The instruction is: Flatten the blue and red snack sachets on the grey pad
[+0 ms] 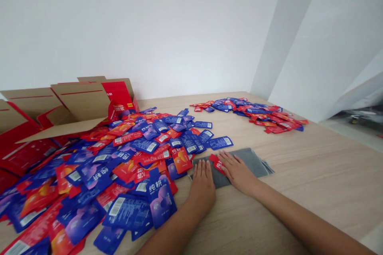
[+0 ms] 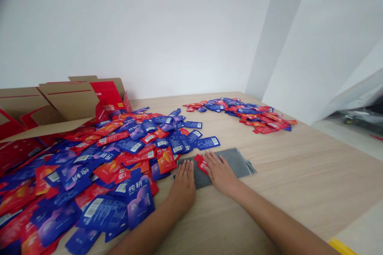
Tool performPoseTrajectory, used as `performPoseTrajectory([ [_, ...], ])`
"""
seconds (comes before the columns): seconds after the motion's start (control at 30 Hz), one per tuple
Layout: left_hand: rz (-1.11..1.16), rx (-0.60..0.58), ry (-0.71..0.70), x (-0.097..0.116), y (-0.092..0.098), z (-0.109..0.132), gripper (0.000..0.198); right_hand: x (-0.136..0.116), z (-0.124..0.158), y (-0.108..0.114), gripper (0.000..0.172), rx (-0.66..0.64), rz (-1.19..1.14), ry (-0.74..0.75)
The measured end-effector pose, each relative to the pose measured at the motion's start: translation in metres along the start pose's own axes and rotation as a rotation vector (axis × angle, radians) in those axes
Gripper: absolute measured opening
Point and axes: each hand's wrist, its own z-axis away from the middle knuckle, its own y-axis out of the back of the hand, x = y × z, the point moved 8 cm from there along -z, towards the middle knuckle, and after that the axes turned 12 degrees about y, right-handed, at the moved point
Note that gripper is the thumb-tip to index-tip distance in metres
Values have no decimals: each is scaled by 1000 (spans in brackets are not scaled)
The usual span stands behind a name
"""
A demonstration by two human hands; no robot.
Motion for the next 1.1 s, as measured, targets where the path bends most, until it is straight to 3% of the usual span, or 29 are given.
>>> performPoseTrajectory([
  [0.17,-1,17,-3,1,1,1,62,31,20,3,49,55,70,-145],
  [0.37,9,-1,-3,2,4,0,61,-13,0,-9,49,97,32,-2],
  [0.47,8,-5,-3,1,5,1,59,-14,0,-7,48,90,68,-4],
  [0.63,12,4,0,1,5,2,58,15,19,14,46,99,195,-139],
  [0.8,16,-24,-6,1,8,1,59,20,18,39,43,60,260,-195],
  [1.0,9,-29,-2,3,11,-1,58,0,-3,73,44,150,28,-115],
  [1.1,4,-32,-9,4,10,0,57,-17,-10,71,44,184,-100,-16],
])
